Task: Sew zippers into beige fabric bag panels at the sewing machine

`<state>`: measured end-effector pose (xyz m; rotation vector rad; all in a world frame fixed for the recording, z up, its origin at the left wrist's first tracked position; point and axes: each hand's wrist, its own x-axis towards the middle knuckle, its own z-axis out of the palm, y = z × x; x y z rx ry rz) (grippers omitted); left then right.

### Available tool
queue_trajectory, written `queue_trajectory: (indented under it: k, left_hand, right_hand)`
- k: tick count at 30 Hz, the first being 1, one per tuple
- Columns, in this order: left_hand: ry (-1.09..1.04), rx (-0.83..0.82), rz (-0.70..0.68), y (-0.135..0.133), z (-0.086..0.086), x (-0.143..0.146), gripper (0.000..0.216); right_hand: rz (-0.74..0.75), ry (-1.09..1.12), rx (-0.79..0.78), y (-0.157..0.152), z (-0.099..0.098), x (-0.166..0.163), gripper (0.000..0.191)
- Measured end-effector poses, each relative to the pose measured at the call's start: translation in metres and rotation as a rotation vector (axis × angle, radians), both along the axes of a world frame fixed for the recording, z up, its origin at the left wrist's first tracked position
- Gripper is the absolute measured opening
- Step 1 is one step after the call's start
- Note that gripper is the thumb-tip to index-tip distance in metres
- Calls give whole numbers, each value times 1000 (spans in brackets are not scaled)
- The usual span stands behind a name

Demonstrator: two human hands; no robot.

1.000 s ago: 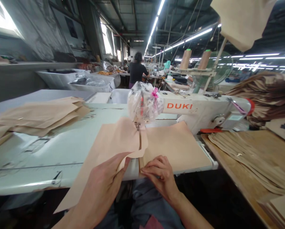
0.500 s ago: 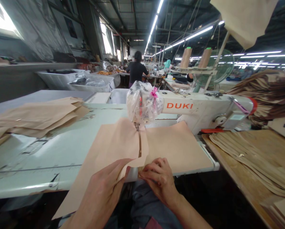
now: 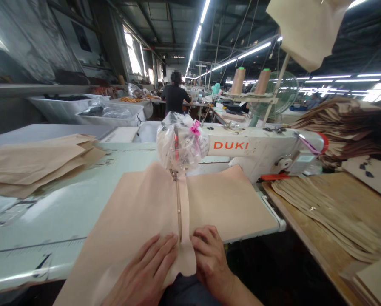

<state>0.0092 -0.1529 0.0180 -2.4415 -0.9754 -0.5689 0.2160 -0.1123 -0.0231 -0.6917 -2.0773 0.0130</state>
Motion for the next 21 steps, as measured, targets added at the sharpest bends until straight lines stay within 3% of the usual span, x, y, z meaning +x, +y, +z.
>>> queue_trajectory:
  k: [4,7,9,12,16,19,21]
  left_hand:
    - [27,-11,-6,4,-3,0,54]
    - [38,-58,-14,6,-2,1,42]
    - [28,-115,-4,6,1,2,37]
    - [-16,-185,-11,3,6,1,54]
    - [-5,-259,-35,4,11,-5,62]
    - [107,-233,-82,15,6,-14,58]
    - [160,-121,-110,24,-5,-20,49]
  right_hand:
    - [1,-16,-3,-1,-2,0,28]
    - [8,-53,-11,-6,1,3,21]
    - [36,-67,-20,-11,8,7,14]
    - [26,-34,-113,-11,28,14,7]
    - [-117,-83,-263,15,51,14,19]
    - [-30,-310,-288,40,51,5,36]
    - [-14,-400,-282,50,44,-1,38]
